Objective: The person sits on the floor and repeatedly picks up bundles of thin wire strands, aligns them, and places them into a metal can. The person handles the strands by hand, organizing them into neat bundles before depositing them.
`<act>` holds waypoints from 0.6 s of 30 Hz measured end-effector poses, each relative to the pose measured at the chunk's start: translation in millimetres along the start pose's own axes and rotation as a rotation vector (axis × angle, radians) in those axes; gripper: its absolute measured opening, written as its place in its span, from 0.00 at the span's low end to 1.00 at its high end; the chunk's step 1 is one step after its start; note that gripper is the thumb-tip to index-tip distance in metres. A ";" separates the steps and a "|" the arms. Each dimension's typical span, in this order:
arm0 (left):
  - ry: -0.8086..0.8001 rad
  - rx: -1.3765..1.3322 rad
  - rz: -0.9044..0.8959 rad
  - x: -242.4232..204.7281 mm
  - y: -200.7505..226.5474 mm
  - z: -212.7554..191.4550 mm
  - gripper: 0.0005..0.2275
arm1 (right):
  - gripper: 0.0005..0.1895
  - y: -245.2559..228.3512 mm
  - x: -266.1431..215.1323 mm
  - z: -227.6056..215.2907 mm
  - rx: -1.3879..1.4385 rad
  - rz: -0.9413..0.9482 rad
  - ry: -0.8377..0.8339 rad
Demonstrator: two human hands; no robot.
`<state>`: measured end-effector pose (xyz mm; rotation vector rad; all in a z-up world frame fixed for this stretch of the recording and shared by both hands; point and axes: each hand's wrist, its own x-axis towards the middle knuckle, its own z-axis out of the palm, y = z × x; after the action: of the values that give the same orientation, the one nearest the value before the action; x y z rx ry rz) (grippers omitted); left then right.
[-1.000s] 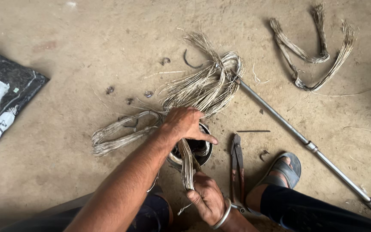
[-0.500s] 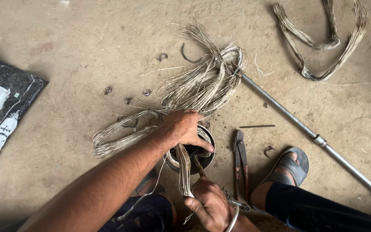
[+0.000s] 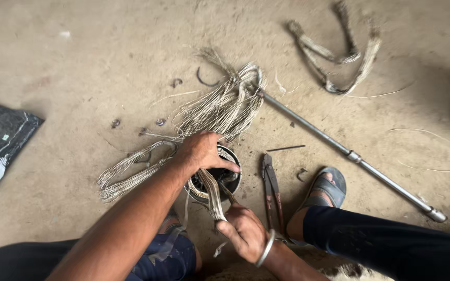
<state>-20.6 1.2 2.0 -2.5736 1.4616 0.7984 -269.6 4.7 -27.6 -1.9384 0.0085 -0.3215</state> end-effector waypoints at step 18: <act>0.012 0.150 0.111 -38.1 18.6 3.0 0.51 | 0.28 0.0 -17.0 45.0 -0.166 0.106 -0.012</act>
<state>-52.7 21.8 20.8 -2.4106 1.6131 0.6586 -275.8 48.3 -46.9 -2.0958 0.1333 -0.2445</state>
